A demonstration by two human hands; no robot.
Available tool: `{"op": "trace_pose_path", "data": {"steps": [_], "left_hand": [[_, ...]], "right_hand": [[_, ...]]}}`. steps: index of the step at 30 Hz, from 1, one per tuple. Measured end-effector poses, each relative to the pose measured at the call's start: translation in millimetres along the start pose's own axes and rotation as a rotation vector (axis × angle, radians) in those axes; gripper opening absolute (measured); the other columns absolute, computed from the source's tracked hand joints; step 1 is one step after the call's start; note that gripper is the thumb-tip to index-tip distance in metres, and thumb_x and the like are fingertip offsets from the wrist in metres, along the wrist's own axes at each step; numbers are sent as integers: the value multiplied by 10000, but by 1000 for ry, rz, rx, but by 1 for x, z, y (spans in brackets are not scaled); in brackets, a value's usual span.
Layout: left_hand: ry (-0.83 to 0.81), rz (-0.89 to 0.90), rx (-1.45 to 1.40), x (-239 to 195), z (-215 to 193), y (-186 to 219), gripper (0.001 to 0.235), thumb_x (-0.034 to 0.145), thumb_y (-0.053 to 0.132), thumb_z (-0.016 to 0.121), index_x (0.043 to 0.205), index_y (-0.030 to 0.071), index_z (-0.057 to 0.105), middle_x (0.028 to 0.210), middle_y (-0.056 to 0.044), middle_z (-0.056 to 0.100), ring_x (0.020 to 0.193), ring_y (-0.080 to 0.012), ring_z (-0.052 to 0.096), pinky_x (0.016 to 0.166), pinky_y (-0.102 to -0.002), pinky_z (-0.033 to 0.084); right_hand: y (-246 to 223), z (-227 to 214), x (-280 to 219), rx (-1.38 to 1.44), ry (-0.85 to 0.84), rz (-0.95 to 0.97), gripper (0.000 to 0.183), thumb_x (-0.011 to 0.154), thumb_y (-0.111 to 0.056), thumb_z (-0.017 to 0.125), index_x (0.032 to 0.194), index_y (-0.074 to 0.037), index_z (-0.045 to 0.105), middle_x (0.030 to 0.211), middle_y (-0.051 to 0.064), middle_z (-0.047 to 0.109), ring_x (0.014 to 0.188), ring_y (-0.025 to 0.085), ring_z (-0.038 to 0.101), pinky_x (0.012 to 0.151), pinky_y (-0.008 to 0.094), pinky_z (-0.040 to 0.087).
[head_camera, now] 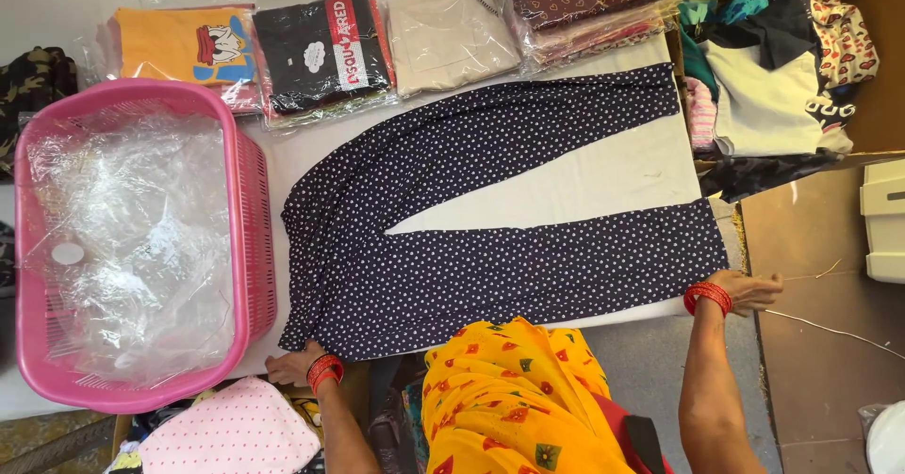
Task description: The person folds a maroon patterned cloth on a white table, places it into a clear plastic bag, and sets it aside. Then, the person folds a dark blue polka-dotted cloth on the same table.
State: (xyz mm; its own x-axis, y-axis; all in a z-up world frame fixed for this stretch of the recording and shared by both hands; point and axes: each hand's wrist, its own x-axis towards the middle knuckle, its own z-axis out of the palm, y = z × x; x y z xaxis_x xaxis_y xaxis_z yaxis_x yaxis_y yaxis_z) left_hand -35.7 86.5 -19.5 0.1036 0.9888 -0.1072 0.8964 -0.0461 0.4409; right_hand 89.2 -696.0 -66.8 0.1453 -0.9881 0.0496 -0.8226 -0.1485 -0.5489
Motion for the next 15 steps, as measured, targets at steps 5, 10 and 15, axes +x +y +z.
{"op": "trace_pose_path", "data": {"steps": [5, 10, 15], "left_hand": [[18, 970, -193, -45, 17, 73, 576, 800, -43, 604, 1368, -55, 506, 1356, -227, 547, 1287, -397, 507, 1126, -531, 382], [-603, 1424, -41, -86, 86, 147, 493, 861, -141, 517, 1252, 120, 669, 1301, -77, 686, 1117, -306, 617, 969, -389, 541], [-527, 1761, 394, -77, 124, 179, 440, 896, -6, 586, 1251, 237, 676, 1303, -24, 667, 1092, -246, 603, 918, -389, 534]], "right_hand": [[-69, -7, -19, -49, -426, -896, 486, 978, 42, 586, 1431, -76, 455, 1450, 233, 474, 1339, 433, 529, 1106, 520, 484], [-130, 5, -29, -406, -783, -1136, 654, 895, 57, 559, 1487, -185, 422, 1515, 206, 442, 1203, 473, 588, 993, 534, 507], [-142, 9, -7, -781, -860, -1113, 527, 920, -134, 693, 1400, -215, 488, 1383, 185, 545, 1114, 430, 662, 922, 498, 560]]}}
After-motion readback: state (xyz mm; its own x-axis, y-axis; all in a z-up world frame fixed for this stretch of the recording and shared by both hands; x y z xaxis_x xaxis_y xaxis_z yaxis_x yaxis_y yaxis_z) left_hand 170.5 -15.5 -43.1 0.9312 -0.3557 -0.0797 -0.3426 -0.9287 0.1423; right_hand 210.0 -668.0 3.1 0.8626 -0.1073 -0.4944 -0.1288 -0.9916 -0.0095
